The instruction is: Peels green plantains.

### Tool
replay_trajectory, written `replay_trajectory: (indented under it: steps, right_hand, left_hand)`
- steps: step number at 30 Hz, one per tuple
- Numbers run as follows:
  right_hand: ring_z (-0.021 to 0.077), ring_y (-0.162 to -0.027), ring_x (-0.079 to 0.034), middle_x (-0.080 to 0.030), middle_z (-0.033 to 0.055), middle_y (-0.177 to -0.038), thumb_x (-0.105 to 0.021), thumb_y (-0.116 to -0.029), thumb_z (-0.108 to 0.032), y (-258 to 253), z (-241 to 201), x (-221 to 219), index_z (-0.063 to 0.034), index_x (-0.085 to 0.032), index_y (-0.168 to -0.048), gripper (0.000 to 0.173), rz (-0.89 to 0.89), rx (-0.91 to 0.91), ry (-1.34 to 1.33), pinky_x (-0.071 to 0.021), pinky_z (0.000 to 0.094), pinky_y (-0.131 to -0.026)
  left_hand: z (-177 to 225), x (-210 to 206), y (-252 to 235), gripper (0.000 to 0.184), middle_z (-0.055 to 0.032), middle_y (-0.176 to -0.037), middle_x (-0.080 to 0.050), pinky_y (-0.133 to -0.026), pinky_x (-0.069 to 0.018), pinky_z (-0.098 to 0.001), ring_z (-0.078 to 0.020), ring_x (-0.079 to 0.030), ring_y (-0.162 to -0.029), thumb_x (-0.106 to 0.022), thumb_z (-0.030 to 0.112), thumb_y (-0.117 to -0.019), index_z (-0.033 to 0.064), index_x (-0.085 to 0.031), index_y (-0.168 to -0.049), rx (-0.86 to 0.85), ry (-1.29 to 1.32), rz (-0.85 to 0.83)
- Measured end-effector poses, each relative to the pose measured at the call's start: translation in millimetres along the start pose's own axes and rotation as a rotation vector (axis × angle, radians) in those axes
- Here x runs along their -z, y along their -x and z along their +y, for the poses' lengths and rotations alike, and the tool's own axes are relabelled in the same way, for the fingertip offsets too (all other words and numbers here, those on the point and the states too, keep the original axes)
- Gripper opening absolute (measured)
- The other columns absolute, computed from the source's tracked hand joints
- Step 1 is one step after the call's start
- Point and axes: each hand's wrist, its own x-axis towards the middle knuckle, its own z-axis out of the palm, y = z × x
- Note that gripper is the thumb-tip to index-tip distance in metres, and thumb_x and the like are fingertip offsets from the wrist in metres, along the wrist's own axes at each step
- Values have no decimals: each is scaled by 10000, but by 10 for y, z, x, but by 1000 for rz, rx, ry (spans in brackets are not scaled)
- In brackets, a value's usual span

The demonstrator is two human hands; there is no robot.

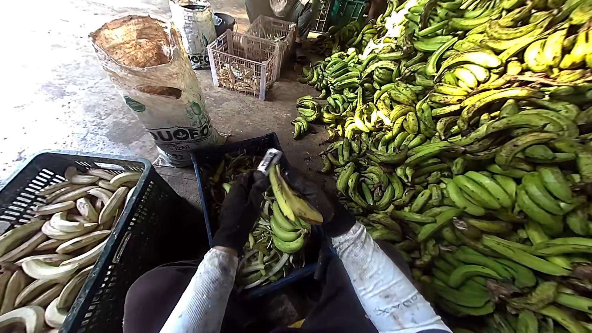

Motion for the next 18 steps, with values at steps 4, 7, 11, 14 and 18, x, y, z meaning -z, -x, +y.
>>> replay_trajectory:
  steps: [4,7,11,14,18]
  right_hand:
    - [118,-666,-655,-693,84,-906,-379,-1070,-371,34,1,29,-118,-572,-1347,422,49,-70,-237,-575,258,-590]
    - [131,-616,-649,-687,67,-845,-374,-1057,-437,3,-15,76,-165,-633,-1205,404,257,-9,-360,-573,287,-532]
    - [114,-682,-648,-668,18,-832,-382,-1059,-496,-31,54,175,-178,-662,-1083,424,281,142,-459,-571,302,-582]
    - [110,-741,-665,-682,19,-888,-409,-1053,-433,-37,169,276,-149,-660,-1099,381,235,210,-607,-588,300,-650]
    - [79,-627,-610,-615,-23,-765,-376,-1038,-527,22,118,167,-181,-626,-1053,426,329,169,-714,-531,252,-562]
  left_hand:
    - [-17,120,-44,425,-90,-1063,-694,-817,-526,-533,-243,-660,-922,-487,486,-1061,253,-570,-1407,88,20,41]
    - [-10,75,41,463,-60,-1160,-683,-848,-546,-514,-207,-667,-972,-513,492,-1039,251,-560,-1431,-61,18,-8]
    - [-93,-126,170,586,-119,-1211,-683,-891,-560,-541,-274,-678,-1055,-464,565,-1022,186,-565,-1458,-395,-195,-67]
    - [-80,-219,275,572,-172,-1170,-705,-834,-566,-563,-350,-696,-1016,-470,526,-1016,156,-603,-1432,-581,-298,-2]
    - [-44,-282,352,529,-191,-1059,-712,-764,-566,-559,-383,-701,-912,-552,463,-968,158,-647,-1390,-672,-387,56]
